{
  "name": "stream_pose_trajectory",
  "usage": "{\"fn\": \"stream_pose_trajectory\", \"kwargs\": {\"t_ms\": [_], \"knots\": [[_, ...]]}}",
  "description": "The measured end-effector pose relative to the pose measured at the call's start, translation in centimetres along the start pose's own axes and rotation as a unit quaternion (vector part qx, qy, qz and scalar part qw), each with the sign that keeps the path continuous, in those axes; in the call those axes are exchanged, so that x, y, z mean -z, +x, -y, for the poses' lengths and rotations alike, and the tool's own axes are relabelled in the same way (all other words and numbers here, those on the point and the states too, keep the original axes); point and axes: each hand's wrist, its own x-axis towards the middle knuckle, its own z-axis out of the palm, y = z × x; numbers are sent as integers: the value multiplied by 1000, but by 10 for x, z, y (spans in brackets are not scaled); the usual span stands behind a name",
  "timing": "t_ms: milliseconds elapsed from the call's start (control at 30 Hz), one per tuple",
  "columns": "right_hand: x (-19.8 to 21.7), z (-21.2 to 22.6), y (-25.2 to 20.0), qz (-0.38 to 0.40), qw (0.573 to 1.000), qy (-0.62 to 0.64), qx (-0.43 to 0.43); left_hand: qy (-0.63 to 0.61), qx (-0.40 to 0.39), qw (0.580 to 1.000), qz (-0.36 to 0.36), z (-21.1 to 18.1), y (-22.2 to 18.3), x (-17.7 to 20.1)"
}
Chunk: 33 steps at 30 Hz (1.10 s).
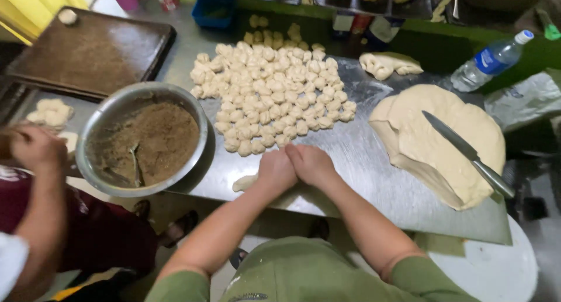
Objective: Portioning, filling, and shaping dough into small rolls on a bakery workbench
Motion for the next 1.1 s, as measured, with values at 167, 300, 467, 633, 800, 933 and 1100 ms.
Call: {"fn": "stream_pose_trajectory", "kwargs": {"t_ms": [167, 300, 467, 633, 800, 933, 1100], "knots": [[-14, -21, -1, 101, 994, -43, -15, 70, 50, 996, 29, 5, 20, -3], [-19, -36, -11, 196, 895, 222, 334, 58, 97, 988, 106, -1, 15, 61], [103, -14, 26, -36, 984, 148, 90, -152, 207, 958, 125, -49, -35, 137], [141, -102, 187, -569, 595, 149, 548, -235, 254, 932, 104, -51, -52, 137], [53, -114, 173, -116, 990, -62, 58, -220, 253, 933, 127, -50, -63, 130], [-44, -106, 99, 62, 959, 222, 164, -206, 142, 963, 101, -2, -48, 89], [-65, -44, 42, -36, 952, 157, 259, -287, 32, 957, 18, 25, -36, 58]]}}
